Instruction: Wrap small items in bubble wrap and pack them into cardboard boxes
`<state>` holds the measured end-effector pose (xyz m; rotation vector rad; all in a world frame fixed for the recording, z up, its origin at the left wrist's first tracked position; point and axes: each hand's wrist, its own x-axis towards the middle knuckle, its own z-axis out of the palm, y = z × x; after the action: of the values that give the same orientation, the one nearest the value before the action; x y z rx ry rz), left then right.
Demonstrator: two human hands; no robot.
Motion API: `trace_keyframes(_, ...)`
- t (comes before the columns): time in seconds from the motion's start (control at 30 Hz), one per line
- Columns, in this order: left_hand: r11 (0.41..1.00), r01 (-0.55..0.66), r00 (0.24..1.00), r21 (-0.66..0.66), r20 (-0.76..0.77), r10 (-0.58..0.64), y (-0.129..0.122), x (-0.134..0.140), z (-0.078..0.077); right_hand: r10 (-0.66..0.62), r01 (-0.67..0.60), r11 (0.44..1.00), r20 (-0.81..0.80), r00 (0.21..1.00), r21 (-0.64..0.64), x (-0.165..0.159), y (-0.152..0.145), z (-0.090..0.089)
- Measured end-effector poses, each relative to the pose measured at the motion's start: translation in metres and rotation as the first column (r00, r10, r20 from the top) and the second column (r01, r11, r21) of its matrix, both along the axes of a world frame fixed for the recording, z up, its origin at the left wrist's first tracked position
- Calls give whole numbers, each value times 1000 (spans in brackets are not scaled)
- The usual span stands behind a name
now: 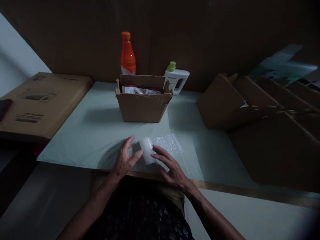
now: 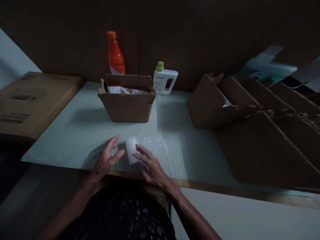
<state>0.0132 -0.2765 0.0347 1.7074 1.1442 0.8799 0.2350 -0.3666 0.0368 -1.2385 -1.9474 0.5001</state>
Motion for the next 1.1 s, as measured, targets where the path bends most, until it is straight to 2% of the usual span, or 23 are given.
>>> trace_keyframes(0.07,990,17,996,137,-93,-4,-1,3,3,-191,190,982,33,981,21,16,2,-4)
trace_keyframes(0.13,950,115,978,290,-200,-57,-1,18,9,-421,416,907,138,897,63,36,10,-14)
trace_keyframes(0.23,821,413,884,394,-388,-259,3,51,19,-638,639,761,314,703,116,63,22,-31)
trace_keyframes(0.3,727,582,782,365,-497,-376,7,67,23,-666,675,726,383,640,133,72,27,-39)
trace_keyframes(0.37,678,660,706,323,-573,-415,11,69,24,-638,645,750,415,649,146,74,28,-42)
trace_keyframes(0.43,680,661,688,317,-618,-380,12,54,23,-592,592,792,424,685,150,72,28,-39)
trace_keyframes(0.6,785,492,763,377,-620,-181,-3,-25,23,-496,478,864,428,755,158,62,49,-7)
trace_keyframes(0.7,830,430,803,356,-571,-171,-27,-58,23,-395,354,918,449,801,176,47,84,14)
trace_keyframes(0.8,853,406,857,328,-461,-230,-52,-65,22,-218,185,976,512,831,116,22,124,20)
trace_keyframes(0.9,863,308,926,401,-333,-176,-62,-61,27,-113,116,993,574,811,31,0,152,13)
trace_keyframes(1.0,852,217,947,476,-315,-65,-53,-58,34,-138,133,990,562,815,51,-8,153,7)
trace_keyframes(1.1,846,301,900,439,-424,-100,-38,-52,29,-190,153,982,513,837,113,-7,133,5)
